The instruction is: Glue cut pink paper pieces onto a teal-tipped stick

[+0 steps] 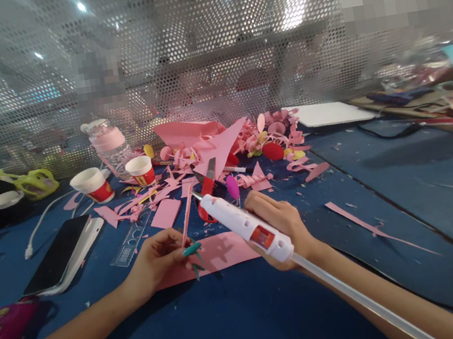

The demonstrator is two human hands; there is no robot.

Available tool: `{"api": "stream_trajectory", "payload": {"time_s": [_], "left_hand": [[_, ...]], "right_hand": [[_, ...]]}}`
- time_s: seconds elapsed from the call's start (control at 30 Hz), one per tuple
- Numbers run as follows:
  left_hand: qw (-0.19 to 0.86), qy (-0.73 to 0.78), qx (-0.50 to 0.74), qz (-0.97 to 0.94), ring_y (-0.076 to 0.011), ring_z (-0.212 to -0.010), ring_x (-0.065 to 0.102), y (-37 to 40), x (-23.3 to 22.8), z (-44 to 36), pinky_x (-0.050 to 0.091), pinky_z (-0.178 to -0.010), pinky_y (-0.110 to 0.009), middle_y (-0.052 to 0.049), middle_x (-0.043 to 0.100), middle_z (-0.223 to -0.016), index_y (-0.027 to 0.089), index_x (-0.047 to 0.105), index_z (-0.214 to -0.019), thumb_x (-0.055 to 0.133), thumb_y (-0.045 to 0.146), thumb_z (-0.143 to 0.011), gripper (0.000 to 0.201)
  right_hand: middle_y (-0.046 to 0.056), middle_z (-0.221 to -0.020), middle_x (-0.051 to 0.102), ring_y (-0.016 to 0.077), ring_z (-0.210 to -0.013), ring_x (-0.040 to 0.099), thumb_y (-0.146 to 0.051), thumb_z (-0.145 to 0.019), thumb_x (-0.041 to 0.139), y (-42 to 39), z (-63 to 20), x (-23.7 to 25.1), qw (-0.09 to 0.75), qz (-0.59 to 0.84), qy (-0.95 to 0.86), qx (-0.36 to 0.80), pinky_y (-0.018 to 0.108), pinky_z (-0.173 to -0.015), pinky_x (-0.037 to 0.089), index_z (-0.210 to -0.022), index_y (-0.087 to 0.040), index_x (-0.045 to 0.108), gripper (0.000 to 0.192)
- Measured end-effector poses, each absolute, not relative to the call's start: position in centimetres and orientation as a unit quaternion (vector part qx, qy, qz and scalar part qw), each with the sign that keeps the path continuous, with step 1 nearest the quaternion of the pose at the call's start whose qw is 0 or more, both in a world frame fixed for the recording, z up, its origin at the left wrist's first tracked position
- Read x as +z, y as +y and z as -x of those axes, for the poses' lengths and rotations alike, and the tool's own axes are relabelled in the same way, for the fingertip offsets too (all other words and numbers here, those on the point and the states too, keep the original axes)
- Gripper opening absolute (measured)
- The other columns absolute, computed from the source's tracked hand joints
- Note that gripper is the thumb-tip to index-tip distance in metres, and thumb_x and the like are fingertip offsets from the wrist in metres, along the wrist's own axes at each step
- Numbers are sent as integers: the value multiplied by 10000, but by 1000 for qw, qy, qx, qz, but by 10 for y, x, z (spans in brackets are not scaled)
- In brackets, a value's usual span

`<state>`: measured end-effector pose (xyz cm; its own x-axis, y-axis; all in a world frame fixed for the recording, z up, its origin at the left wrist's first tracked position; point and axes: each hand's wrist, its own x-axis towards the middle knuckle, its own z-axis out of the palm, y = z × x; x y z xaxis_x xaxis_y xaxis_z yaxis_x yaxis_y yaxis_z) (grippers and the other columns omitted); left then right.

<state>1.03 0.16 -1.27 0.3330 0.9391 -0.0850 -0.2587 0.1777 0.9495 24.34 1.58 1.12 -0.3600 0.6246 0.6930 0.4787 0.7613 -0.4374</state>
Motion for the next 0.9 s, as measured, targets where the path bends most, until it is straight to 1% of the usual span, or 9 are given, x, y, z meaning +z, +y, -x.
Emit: {"api": "stream_trajectory", "payload": {"time_s": [0.2, 0.37, 0.53, 0.73, 0.9], "left_hand": [[674, 362, 447, -463, -103, -508, 619, 1, -14, -10, 516, -527, -219, -38, 687, -688, 110, 588, -684, 736, 191, -605, 186], [673, 368, 447, -461, -104, -501, 619, 1, -14, -10, 517, -520, -221, -40, 686, -690, 106, 582, -677, 740, 198, -602, 197], [671, 372, 447, -459, -106, -506, 619, 1, -13, -11, 515, -523, -225, -40, 684, -695, 106, 582, -677, 743, 202, -598, 203], [676, 368, 447, -455, -95, -498, 608, 1, -13, -10, 505, -525, -218, -24, 672, -671, 108, 584, -677, 747, 201, -591, 207], [680, 364, 446, -454, -91, -495, 603, 1, -14, -10, 502, -533, -220, -11, 661, -657, 113, 579, -678, 743, 202, -597, 203]], "right_hand": [[11, -651, 458, 158, -519, 420, -253, -731, 476, 15, -243, 13, 451, 342, -821, 78, 290, -446, 337, -761, -257, 437, 49], [2, -640, 455, 149, -506, 426, -254, -716, 510, 16, -244, 12, 442, 337, -828, 68, 282, -434, 338, -749, -242, 432, 86], [5, -638, 463, 156, -504, 424, -268, -727, 490, 17, -245, 11, 444, 340, -826, 64, 285, -433, 333, -752, -259, 424, 71], [-5, -644, 455, 131, -519, 417, -240, -706, 507, 17, -245, 11, 447, 327, -830, 71, 259, -452, 319, -737, -221, 439, 77], [1, -646, 451, 145, -532, 423, -246, -710, 490, 18, -245, 12, 442, 322, -834, 75, 272, -461, 331, -746, -232, 430, 71]]}}
